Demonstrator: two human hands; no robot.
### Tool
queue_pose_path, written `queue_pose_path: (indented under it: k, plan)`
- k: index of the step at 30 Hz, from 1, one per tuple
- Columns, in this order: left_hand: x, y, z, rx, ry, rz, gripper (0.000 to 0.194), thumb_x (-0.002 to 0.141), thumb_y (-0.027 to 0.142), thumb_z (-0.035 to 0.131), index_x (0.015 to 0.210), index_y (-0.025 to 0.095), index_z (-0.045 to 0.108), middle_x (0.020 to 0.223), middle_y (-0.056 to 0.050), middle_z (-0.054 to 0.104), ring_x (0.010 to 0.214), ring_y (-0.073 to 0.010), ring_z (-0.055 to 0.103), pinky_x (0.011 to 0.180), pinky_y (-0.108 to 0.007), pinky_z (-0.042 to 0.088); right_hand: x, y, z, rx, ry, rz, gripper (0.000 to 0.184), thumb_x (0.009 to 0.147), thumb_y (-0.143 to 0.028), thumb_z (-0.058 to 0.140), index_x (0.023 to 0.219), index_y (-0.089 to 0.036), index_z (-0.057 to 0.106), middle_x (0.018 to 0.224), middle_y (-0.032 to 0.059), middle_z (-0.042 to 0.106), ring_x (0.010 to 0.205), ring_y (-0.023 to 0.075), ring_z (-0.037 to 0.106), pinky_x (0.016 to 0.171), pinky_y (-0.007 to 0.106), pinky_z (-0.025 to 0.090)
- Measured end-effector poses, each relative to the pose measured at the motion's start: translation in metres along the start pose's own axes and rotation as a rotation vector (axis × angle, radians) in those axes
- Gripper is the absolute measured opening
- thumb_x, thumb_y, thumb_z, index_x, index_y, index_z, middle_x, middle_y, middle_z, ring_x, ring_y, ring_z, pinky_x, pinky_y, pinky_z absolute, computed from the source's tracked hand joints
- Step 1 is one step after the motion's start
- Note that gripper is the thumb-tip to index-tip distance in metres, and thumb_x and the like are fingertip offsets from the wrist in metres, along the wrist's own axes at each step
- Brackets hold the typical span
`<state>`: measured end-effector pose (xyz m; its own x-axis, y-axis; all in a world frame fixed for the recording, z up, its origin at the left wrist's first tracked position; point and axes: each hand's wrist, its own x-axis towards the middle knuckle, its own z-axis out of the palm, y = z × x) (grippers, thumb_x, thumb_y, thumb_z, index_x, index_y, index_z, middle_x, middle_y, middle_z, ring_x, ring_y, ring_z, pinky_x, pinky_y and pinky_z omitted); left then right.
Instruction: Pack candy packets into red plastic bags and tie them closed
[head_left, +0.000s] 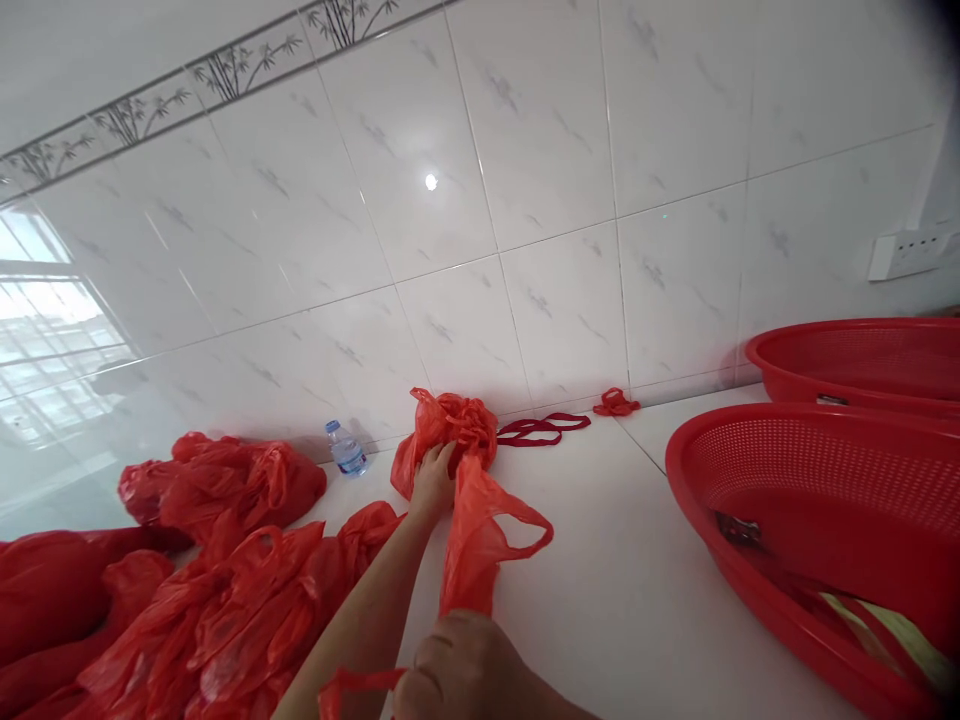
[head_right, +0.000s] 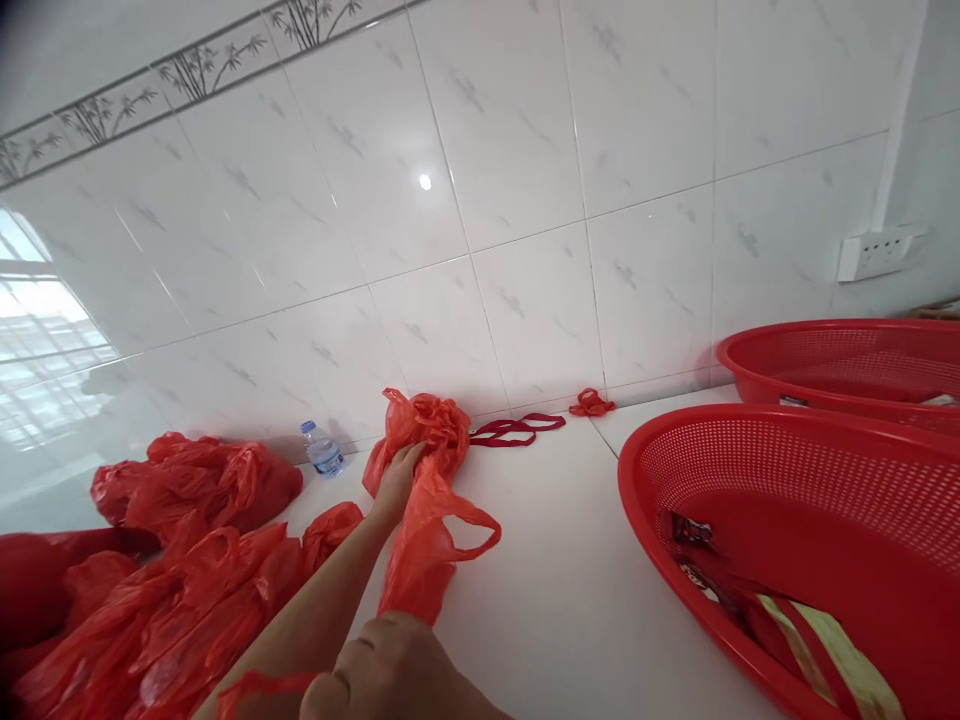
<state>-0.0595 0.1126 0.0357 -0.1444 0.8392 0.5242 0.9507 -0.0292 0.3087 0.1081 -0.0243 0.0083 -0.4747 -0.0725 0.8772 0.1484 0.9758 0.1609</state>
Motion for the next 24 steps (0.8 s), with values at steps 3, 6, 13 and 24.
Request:
queue_pose_path:
  k: [3,6,13,24]
  plan:
    - [0.005,0.006,-0.014,0.027,0.008,-0.04,0.058,0.071,0.023,0.063,0.127,0.02,0.048,0.136,-0.013,0.044,0.126,-0.0314,0.037,0.102,-0.048,0.031,-0.013,-0.005,-0.005,-0.023,-0.169,0.025,0.027,0.087,-0.028,0.045,0.062,-0.021,0.045,0.045,-0.0022,0.043,0.04,0.0132,0.037,0.04,0.027,0.024]
    - [-0.006,0.02,-0.034,0.036,0.056,0.025,0.049,0.075,0.027,0.06,0.123,0.023,0.051,0.137,-0.008,0.042,0.127,-0.0293,0.035,0.105,-0.045,0.027,-0.025,0.003,-0.021,0.05,-0.337,0.207,0.034,0.083,-0.051,0.053,0.086,-0.017,0.056,0.054,0.0007,0.055,0.048,0.0168,0.05,0.045,0.027,0.033]
    - [-0.071,0.041,-0.053,-0.264,-0.282,0.126,0.073,0.064,0.041,0.071,0.13,0.026,0.045,0.127,-0.007,0.05,0.11,-0.0251,0.052,0.088,-0.036,0.045,-0.036,0.016,-0.038,0.231,-0.448,0.418,0.05,0.081,-0.059,0.051,0.103,-0.015,0.056,0.06,0.0013,0.059,0.056,0.0166,0.053,0.056,0.027,0.039]
    - [-0.113,0.026,-0.039,-0.121,-0.5,0.12,0.025,0.063,0.023,0.069,0.088,0.021,0.068,0.086,-0.002,0.065,0.077,-0.0177,0.059,0.07,-0.025,0.046,-0.06,0.039,-0.03,-0.143,-0.493,0.354,0.018,0.082,-0.026,0.055,0.064,-0.021,0.058,0.053,0.0021,0.059,0.048,0.0181,0.055,0.051,0.029,0.034]
